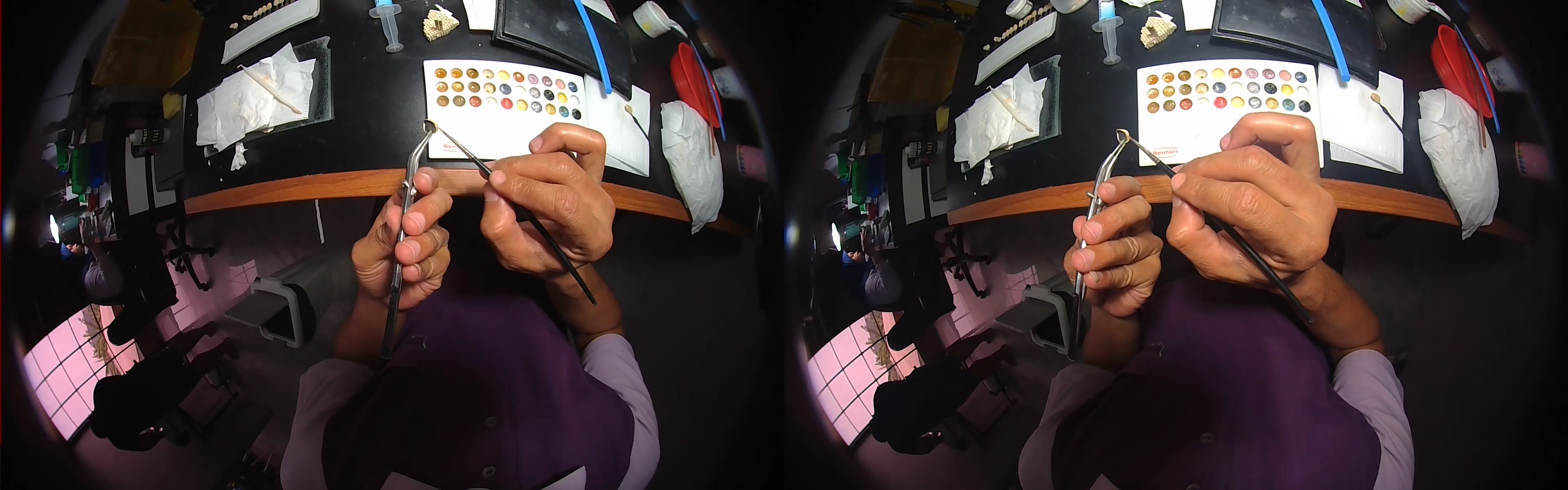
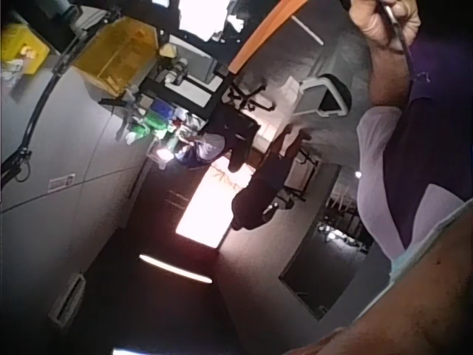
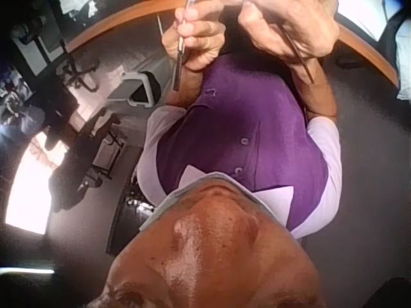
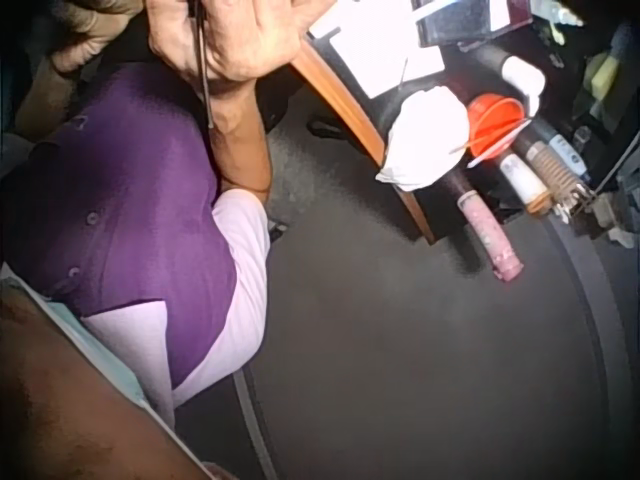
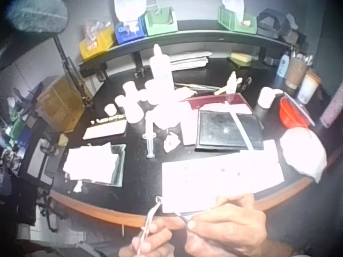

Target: The person applies stain to a dental crown using a fine brush, then picks up a plaster dental model and applies additional material to the teeth on the model.

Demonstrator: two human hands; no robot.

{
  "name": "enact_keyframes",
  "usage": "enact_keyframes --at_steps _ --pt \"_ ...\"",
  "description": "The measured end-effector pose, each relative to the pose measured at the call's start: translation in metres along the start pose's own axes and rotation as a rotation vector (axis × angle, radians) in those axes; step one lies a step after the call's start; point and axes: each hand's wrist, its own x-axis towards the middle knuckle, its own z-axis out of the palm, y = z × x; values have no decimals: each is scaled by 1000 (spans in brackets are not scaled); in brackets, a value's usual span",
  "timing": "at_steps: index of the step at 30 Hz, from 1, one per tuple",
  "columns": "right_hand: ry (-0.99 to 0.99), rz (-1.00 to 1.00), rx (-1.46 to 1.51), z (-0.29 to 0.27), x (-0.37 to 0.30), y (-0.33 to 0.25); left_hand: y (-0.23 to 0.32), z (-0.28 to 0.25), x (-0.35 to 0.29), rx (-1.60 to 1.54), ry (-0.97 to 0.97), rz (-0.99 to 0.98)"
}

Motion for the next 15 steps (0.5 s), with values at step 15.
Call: enact_keyframes --at_steps 15 --pt "36 7 56 -5 -2 -2 1 -4 -1 54 -24 -3"
